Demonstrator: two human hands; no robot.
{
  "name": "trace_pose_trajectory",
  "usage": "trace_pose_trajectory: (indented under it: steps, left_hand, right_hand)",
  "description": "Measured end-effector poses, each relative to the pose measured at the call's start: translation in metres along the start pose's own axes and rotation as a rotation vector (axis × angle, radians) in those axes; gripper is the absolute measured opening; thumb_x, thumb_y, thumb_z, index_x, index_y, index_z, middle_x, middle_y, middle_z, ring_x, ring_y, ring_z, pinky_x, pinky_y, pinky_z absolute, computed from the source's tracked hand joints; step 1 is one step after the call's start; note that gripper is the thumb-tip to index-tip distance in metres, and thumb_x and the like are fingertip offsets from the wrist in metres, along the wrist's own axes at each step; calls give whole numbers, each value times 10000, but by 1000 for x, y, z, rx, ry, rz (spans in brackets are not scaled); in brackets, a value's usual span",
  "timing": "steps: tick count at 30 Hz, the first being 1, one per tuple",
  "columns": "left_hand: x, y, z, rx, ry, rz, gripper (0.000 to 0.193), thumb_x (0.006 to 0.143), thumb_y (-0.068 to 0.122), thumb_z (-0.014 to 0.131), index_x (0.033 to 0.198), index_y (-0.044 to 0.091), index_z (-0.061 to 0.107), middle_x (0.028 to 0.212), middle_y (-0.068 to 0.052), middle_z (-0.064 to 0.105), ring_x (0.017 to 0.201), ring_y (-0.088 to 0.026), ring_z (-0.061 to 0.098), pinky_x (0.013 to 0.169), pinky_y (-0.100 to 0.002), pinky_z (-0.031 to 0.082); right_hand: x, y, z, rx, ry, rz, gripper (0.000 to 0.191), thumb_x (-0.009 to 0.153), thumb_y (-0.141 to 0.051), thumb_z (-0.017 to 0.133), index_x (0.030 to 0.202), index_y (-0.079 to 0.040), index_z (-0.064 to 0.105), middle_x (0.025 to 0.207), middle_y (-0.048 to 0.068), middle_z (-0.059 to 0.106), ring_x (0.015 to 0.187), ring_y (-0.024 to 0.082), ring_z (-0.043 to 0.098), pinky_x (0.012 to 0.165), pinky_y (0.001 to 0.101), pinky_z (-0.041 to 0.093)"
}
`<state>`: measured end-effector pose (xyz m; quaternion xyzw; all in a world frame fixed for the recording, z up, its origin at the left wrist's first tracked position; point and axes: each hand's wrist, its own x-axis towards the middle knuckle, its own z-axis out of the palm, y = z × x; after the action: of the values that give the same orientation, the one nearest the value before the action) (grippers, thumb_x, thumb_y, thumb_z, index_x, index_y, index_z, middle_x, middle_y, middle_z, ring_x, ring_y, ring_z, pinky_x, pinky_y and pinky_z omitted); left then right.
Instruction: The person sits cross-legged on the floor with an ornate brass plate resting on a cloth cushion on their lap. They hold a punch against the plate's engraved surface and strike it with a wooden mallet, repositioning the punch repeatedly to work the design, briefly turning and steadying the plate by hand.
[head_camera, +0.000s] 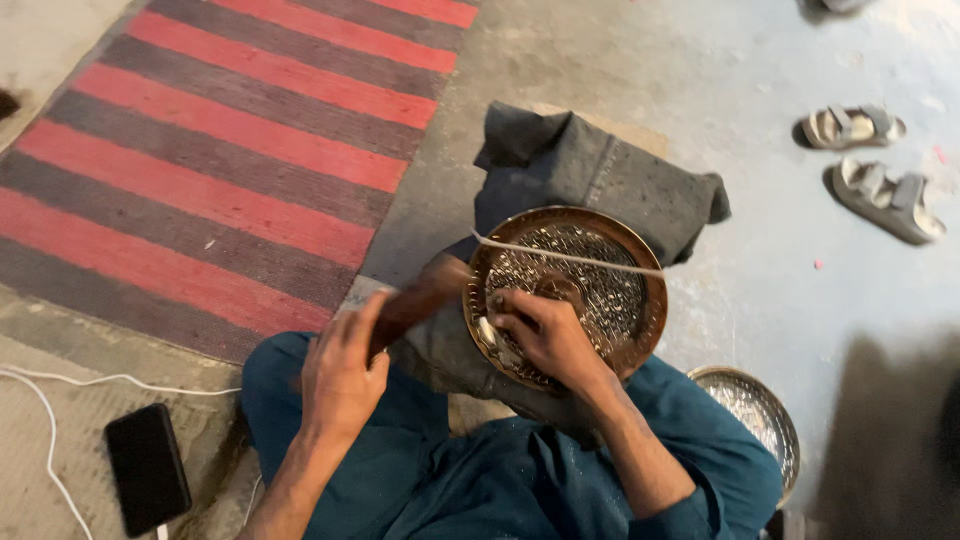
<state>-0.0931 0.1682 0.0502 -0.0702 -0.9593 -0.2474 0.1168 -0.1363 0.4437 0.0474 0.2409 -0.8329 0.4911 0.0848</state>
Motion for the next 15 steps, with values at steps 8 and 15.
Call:
trace_pose_trajectory:
  steps: [8,15]
  left_hand:
    - [-7,10,1,-246,-102,-170,716,766,32,715,1429,156,475,1326,-162,653,1230,-388,631,975,-456,530]
    - [-3,22,-5,-427,25,-38,842,770,-9,696,1535,146,380,1408,-215,596,1267,-417,604,983,-465,526]
  right_hand:
    - [-2,4,4,-10,1,9,322,896,-49,752,1208,-22,676,982,124,772,872,234,765,773,325,586]
    - [-5,10,10,9,1,24,338,899,-52,760,1224,-13,674,1015,115,779,860,204,772,741,295,607]
